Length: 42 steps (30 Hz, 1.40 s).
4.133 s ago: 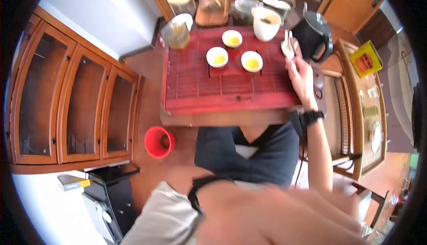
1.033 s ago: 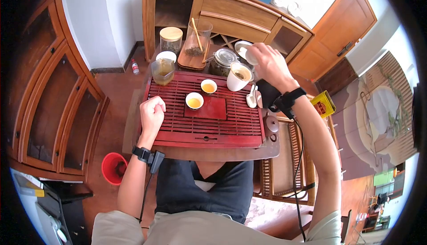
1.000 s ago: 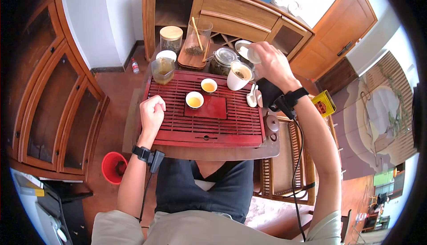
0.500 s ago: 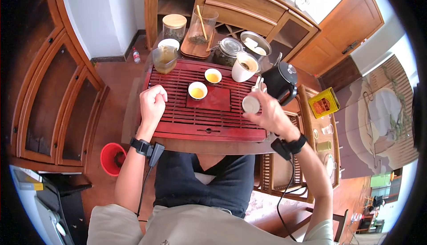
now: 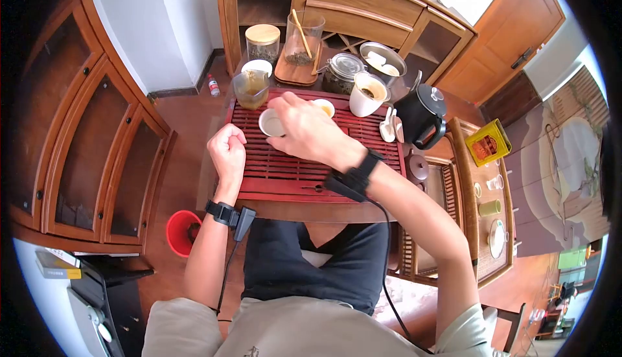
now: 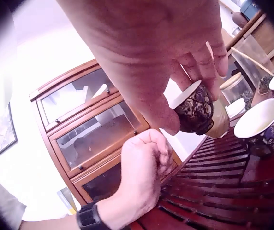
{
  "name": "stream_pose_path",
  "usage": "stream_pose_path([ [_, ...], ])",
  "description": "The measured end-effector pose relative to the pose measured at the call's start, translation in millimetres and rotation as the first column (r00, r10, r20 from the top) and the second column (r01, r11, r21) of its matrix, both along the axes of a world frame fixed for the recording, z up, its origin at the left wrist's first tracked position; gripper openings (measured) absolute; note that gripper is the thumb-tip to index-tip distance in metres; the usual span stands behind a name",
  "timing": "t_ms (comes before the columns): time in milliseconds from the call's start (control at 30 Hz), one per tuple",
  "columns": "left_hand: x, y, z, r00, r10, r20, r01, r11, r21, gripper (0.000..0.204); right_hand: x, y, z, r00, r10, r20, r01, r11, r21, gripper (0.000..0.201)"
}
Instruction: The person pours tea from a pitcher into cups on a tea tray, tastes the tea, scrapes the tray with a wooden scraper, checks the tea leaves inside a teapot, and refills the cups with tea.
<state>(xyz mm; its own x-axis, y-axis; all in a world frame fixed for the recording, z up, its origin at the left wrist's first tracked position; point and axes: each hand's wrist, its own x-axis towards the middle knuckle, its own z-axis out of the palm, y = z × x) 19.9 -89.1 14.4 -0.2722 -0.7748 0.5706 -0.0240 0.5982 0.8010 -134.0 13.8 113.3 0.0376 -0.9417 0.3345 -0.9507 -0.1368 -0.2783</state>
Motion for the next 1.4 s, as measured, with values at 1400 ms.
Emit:
stream_pose_path([
  [1400,-4.4,4.3,-6.2,0.944,-0.123,-0.305,0.226,0.917,0.329,0.020,-48.9,28.5,-15.0,0.984,-0.162,-0.070,0.168,0.982,0.085,0.061],
])
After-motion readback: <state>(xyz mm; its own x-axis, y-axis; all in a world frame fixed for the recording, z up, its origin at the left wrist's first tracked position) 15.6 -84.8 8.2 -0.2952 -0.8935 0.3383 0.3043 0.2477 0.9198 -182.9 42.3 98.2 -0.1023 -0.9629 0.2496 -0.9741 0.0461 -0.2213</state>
